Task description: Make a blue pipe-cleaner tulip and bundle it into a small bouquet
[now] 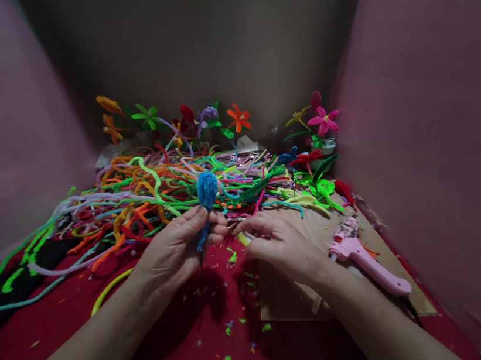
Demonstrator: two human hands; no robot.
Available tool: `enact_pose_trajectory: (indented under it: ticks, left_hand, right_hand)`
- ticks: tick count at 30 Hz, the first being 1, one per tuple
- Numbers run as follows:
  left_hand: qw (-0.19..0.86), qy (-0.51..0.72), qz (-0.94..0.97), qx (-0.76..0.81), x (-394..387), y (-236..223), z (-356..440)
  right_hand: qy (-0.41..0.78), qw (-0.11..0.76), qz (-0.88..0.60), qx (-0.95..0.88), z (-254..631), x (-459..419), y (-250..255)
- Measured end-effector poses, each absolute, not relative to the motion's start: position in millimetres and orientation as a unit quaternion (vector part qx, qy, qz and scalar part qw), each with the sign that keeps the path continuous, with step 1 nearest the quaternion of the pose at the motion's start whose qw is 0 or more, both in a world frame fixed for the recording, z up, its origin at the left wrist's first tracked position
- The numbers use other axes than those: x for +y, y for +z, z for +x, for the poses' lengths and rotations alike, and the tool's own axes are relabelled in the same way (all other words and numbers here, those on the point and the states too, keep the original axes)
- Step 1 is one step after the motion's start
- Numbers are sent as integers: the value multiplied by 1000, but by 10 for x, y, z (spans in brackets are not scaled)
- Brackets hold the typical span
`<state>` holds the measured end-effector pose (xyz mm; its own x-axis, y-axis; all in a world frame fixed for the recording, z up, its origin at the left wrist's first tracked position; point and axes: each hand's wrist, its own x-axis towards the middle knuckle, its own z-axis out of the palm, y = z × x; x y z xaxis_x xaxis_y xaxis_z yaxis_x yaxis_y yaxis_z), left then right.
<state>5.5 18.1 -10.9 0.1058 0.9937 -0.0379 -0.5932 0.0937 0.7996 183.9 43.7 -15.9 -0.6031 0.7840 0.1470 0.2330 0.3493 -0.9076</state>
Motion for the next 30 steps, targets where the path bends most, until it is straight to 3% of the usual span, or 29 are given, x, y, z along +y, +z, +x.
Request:
enact_pose_trajectory:
  ticks: [5,12,16,24,30]
  left_hand:
    - [688,577,314,310,161,-117,114]
    - [689,587,296,306,205,-175,138]
    - [677,591,298,323,203,-188,155]
    - [621,595,344,377,185,-201,119]
    - [654,529,369,396,119,-237,181]
  right_hand:
    - [637,358,-281,-622,1755,416,-273]
    - [646,380,-315,-583,1601,325,-227]
    - [614,388,-321,-608,1634,338,-219]
    - [422,409,-387,-711,1773,392,-227]
    - [425,431,-378,-701,1758,383,-175]
